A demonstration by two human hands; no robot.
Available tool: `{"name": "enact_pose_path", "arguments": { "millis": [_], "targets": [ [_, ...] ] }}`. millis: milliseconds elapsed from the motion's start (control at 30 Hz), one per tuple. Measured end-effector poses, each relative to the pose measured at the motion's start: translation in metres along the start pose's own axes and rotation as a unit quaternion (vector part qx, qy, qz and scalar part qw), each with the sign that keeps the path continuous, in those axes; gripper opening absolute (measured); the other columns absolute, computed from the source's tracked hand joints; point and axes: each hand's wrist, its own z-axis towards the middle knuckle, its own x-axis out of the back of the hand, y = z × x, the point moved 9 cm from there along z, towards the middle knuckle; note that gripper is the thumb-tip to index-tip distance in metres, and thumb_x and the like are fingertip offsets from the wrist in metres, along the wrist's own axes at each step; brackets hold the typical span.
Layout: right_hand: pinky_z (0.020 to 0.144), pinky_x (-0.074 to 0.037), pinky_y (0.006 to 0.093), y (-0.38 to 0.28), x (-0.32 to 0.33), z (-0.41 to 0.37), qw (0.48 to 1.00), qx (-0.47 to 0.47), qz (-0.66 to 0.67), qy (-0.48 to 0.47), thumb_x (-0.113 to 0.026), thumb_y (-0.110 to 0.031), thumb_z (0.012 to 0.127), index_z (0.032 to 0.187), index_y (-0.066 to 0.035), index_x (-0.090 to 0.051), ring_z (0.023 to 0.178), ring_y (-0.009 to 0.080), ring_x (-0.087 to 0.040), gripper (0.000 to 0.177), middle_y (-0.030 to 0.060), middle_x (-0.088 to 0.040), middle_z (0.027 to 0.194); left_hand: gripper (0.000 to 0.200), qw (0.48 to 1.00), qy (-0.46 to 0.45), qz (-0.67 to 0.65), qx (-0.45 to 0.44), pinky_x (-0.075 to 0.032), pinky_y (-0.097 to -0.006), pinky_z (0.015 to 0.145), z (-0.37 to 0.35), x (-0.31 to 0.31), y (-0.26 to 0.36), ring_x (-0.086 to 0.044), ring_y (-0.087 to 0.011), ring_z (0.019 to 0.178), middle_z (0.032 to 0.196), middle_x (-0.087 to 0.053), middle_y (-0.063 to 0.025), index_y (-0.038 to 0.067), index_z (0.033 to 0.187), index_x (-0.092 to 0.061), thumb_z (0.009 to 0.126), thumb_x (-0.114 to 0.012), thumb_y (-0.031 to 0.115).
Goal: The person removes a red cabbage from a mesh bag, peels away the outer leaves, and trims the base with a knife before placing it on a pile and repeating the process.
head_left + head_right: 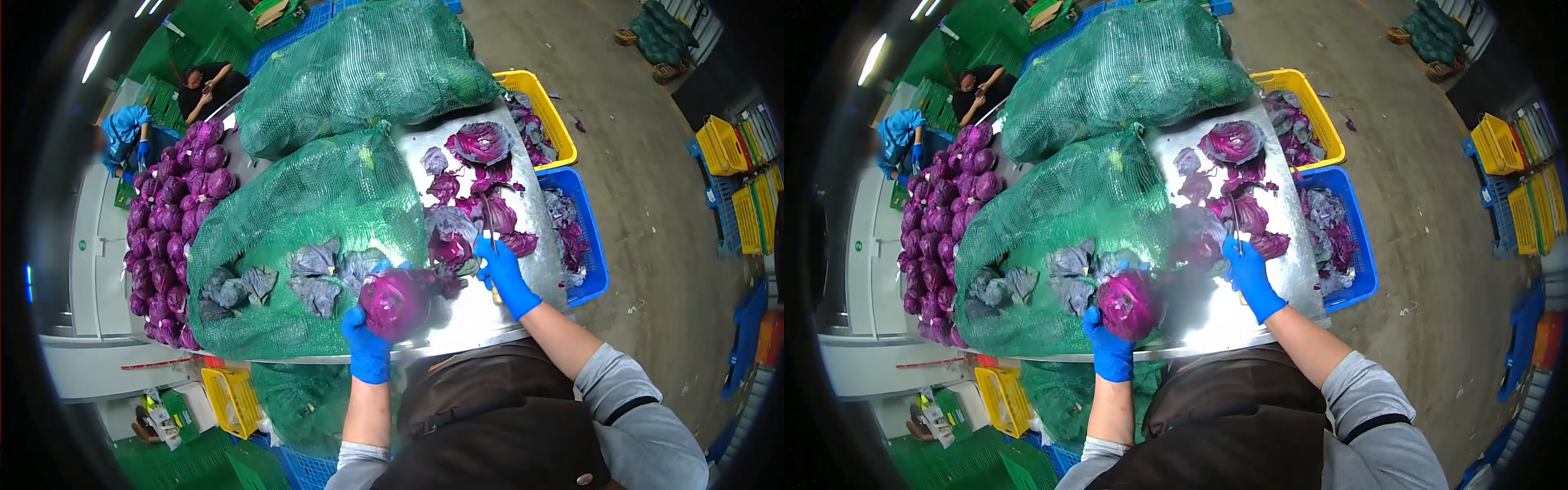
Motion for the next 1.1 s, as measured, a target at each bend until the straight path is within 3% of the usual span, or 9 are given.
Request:
{"name": "enact_pose_path", "arguments": {
  "millis": [233, 300, 367, 467, 633, 733, 967, 1033, 1100],
  "targets": [
    [0.061, -0.049, 0.0334, -0.096, 0.023, -0.039, 0.941, 0.246, -0.232, -0.002, -0.064, -0.027, 0.084, 0.124, -0.01, -0.05, 0.068, 0.0166, -0.061, 0.046, 0.0051, -0.062, 0.085, 0.091, 0.954, 0.058, 0.287, -0.063, -0.038, -0.0375, 0.103, 0.025, -0.05, -0.032, -0.047, -0.0243, 0.118, 0.129, -0.047, -0.0123, 0.001, 0.13, -0.041, 0.055, -0.086, 0.025],
    [0.06, -0.049, 0.0345, -0.101, 0.03, -0.053, 0.885, 0.309, -0.345, 0.036, -0.064, -0.03, 0.084, 0.126, -0.014, -0.049, 0.067, 0.0197, -0.061, 0.047, 0.0065, -0.062, 0.083, 0.087, 0.846, 0.084, 0.504, -0.151, -0.037, -0.0356, 0.102, 0.042, -0.057, -0.041, -0.046, -0.0232, 0.118, 0.127, -0.047, -0.0113, 0.004, 0.128, -0.043, 0.055, -0.086, 0.023],
    [0.057, -0.05, 0.0351, -0.096, 0.039, -0.058, 0.868, 0.325, -0.371, 0.057, -0.063, -0.036, 0.084, 0.125, -0.017, -0.049, 0.063, 0.0236, -0.062, 0.047, 0.0068, -0.062, 0.085, 0.085, 0.837, 0.08, 0.514, -0.171, -0.036, -0.035, 0.102, 0.066, -0.049, -0.064, -0.045, -0.0234, 0.117, 0.125, -0.048, -0.0114, 0.004, 0.126, -0.044, 0.054, -0.087, 0.02],
    [0.056, -0.051, 0.0362, -0.111, 0.045, -0.074, 0.815, 0.351, -0.451, 0.091, -0.056, -0.04, 0.088, 0.128, -0.014, -0.047, 0.065, 0.0271, -0.064, 0.049, 0.0112, -0.064, 0.094, 0.089, 0.636, 0.025, 0.734, -0.236, -0.036, -0.0394, 0.099, 0.094, -0.07, -0.087, -0.043, -0.0314, 0.117, 0.124, -0.045, -0.0173, 0.001, 0.129, -0.04, 0.056, -0.085, 0.025],
    [0.053, -0.05, 0.0374, -0.1, 0.048, -0.067, 0.777, 0.281, -0.557, 0.083, -0.044, -0.039, 0.093, 0.131, -0.01, -0.044, 0.062, 0.0277, -0.063, 0.048, 0.0126, -0.063, 0.098, 0.095, 0.561, 0.022, 0.805, -0.191, -0.034, -0.0444, 0.1, 0.105, -0.079, -0.109, -0.039, -0.0392, 0.119, 0.128, -0.041, -0.0242, -0.002, 0.133, -0.031, 0.061, -0.081, 0.035],
    [0.05, -0.049, 0.038, -0.094, 0.039, -0.066, 0.767, 0.299, -0.563, 0.078, -0.045, -0.039, 0.093, 0.136, -0.01, -0.037, 0.058, 0.0264, -0.063, 0.053, 0.0118, -0.064, 0.089, 0.073, 0.5, 0.016, 0.831, -0.244, -0.039, -0.0408, 0.092, 0.1, -0.093, -0.11, -0.047, -0.0339, 0.109, 0.118, -0.048, -0.0202, -0.003, 0.125, -0.039, 0.064, -0.075, 0.017],
    [0.053, -0.05, 0.0362, -0.082, 0.024, -0.052, 0.758, 0.197, -0.622, 0.021, -0.045, -0.042, 0.093, 0.139, -0.011, -0.033, 0.06, 0.0264, -0.063, 0.057, 0.0102, -0.064, 0.075, 0.072, 0.567, 0.048, 0.813, -0.126, -0.038, -0.0407, 0.097, 0.112, -0.084, -0.114, -0.044, -0.0373, 0.113, 0.12, -0.045, -0.0223, -0.005, 0.127, -0.036, 0.066, -0.069, 0.012],
    [0.043, -0.045, 0.0378, -0.102, 0.022, -0.058, 0.752, 0.372, -0.534, 0.104, -0.044, -0.04, 0.093, 0.133, -0.01, -0.044, 0.05, 0.026, -0.059, 0.05, 0.0127, -0.061, 0.067, 0.079, 0.556, 0.042, 0.822, -0.114, -0.036, -0.0414, 0.1, 0.11, -0.084, -0.115, -0.041, -0.0382, 0.116, 0.123, -0.043, -0.0236, -0.005, 0.128, -0.035, 0.064, -0.075, 0.016],
    [0.048, -0.047, 0.0368, -0.085, 0.031, -0.026, 0.813, 0.338, -0.466, 0.086, -0.042, -0.041, 0.094, 0.123, -0.01, -0.052, 0.055, 0.0266, -0.061, 0.044, 0.0145, -0.063, 0.071, 0.086, 0.534, 0.039, 0.836, -0.119, -0.036, -0.042, 0.1, 0.105, -0.08, -0.114, -0.039, -0.0387, 0.119, 0.127, -0.04, -0.0241, -0.005, 0.13, -0.033, 0.063, -0.078, 0.024]
  ]
}}
